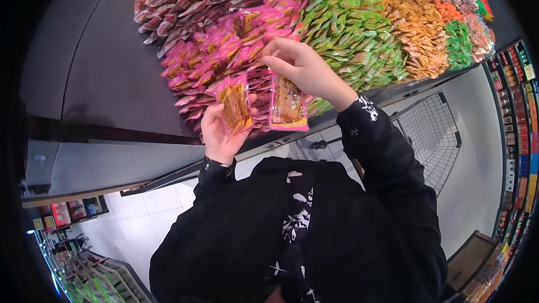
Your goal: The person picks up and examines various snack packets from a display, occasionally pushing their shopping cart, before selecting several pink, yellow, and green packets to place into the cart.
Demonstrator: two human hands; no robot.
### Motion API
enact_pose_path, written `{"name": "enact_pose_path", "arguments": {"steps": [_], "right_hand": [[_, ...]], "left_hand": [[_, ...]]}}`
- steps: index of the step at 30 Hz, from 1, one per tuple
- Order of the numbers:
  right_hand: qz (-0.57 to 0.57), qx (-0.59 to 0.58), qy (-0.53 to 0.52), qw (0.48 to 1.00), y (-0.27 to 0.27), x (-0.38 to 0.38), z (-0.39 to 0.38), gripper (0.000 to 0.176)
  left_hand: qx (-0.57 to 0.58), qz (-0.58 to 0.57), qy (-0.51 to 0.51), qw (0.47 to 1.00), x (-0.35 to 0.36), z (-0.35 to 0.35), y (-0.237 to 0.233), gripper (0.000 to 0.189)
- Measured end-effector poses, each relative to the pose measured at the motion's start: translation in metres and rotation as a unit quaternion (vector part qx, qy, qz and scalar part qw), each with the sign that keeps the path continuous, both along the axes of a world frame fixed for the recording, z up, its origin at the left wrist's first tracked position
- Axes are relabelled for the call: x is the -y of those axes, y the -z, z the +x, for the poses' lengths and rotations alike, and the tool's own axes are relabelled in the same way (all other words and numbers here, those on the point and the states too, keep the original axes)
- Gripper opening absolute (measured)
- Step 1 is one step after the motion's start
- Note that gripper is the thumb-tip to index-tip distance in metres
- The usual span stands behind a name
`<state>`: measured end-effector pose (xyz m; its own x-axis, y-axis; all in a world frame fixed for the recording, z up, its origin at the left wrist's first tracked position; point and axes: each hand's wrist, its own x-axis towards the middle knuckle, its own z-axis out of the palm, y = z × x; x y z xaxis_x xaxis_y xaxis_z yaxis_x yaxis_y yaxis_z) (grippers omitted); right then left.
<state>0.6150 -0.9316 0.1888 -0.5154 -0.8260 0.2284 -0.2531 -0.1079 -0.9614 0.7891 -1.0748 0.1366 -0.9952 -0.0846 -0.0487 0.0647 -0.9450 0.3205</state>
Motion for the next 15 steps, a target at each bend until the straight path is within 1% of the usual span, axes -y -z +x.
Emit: {"name": "enact_pose_path", "arguments": {"steps": [2,3,4,5,6,8,9,10,11,12,13,14,15], "right_hand": [[-0.020,-0.004,-0.010,1.000,0.001,0.001,0.002,0.017],[-0.041,-0.010,-0.023,0.999,0.001,0.003,0.004,0.017],[-0.041,-0.010,-0.023,0.999,0.001,0.006,0.006,0.017],[-0.052,-0.030,-0.026,0.998,0.001,0.009,0.009,0.018],[-0.063,-0.051,-0.029,0.996,0.000,0.012,0.012,0.018],[0.007,-0.162,0.019,0.987,-0.001,0.018,0.022,0.017],[0.020,-0.228,0.040,0.973,-0.002,0.021,0.030,0.016],[0.031,-0.293,0.060,0.954,-0.004,0.024,0.038,0.016],[0.029,-0.295,0.056,0.953,-0.002,0.028,0.045,0.016],[0.006,-0.310,0.106,0.945,0.003,0.034,0.051,0.016],[-0.017,-0.324,0.155,0.933,0.006,0.039,0.054,0.015],[-0.020,-0.325,0.148,0.934,0.007,0.043,0.054,0.015],[-0.033,-0.252,0.141,0.957,0.007,0.048,0.053,0.015]], "left_hand": [[0.050,-0.026,0.004,0.998,-0.007,-0.002,-0.005,0.053],[0.050,-0.027,0.004,0.998,-0.009,-0.003,-0.007,0.053],[0.053,-0.058,0.014,0.997,-0.011,-0.003,-0.008,0.050],[0.056,-0.089,0.022,0.994,-0.014,-0.003,-0.008,0.047],[0.056,-0.089,0.021,0.994,-0.019,-0.005,-0.004,0.047],[0.112,-0.141,-0.063,0.982,-0.028,-0.008,0.007,0.042],[0.049,-0.095,0.005,0.994,-0.024,-0.004,0.008,0.037],[0.048,-0.095,0.001,0.994,-0.025,-0.002,0.010,0.037],[0.029,-0.050,-0.001,0.998,-0.028,-0.002,0.004,0.036],[0.009,-0.005,-0.004,1.000,-0.032,-0.001,0.000,0.036],[0.053,-0.110,-0.033,0.992,-0.037,0.001,0.000,0.036],[0.052,-0.110,-0.040,0.992,-0.037,0.003,0.002,0.036],[0.070,-0.180,-0.064,0.979,-0.037,0.004,0.005,0.035]]}}
